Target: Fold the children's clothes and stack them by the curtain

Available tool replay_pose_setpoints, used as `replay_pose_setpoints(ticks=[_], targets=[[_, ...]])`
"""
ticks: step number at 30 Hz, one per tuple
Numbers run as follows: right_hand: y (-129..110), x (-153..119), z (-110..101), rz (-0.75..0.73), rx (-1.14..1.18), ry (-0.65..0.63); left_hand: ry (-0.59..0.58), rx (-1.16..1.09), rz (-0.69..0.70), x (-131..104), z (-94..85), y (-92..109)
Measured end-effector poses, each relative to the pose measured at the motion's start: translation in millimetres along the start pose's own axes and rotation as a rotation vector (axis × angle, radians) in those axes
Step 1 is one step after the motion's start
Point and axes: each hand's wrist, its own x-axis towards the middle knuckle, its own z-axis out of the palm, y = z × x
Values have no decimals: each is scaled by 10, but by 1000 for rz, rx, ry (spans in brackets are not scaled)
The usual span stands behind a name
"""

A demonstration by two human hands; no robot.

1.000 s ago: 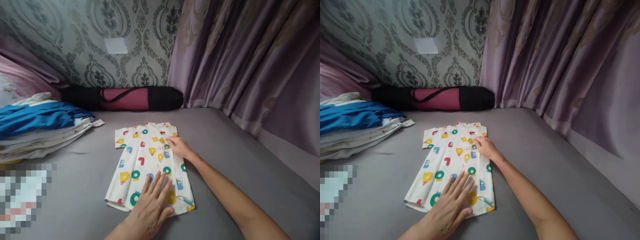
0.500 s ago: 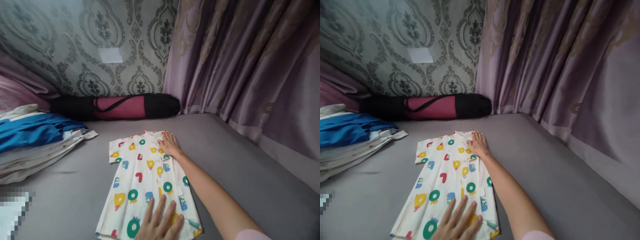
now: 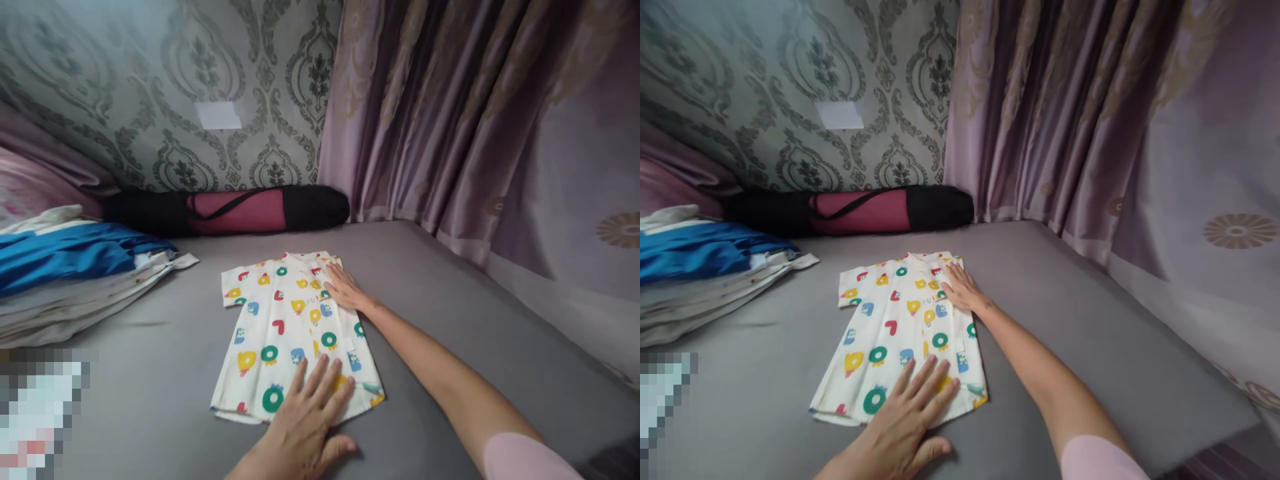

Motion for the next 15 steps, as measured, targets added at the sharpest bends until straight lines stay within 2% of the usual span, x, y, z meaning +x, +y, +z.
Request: replay_pose_setpoints(ticks=[3,8,15], targets=[[-68,-375,23,-49,-41,-32,-56,-91,-53,-11,-120,48],[-272,-894,60,-96,-66,-62,-122,-177,-92,12,-179,67],[-601,-1551,37,-89,-31,-94,-98,-296,-216,35,-235,71]])
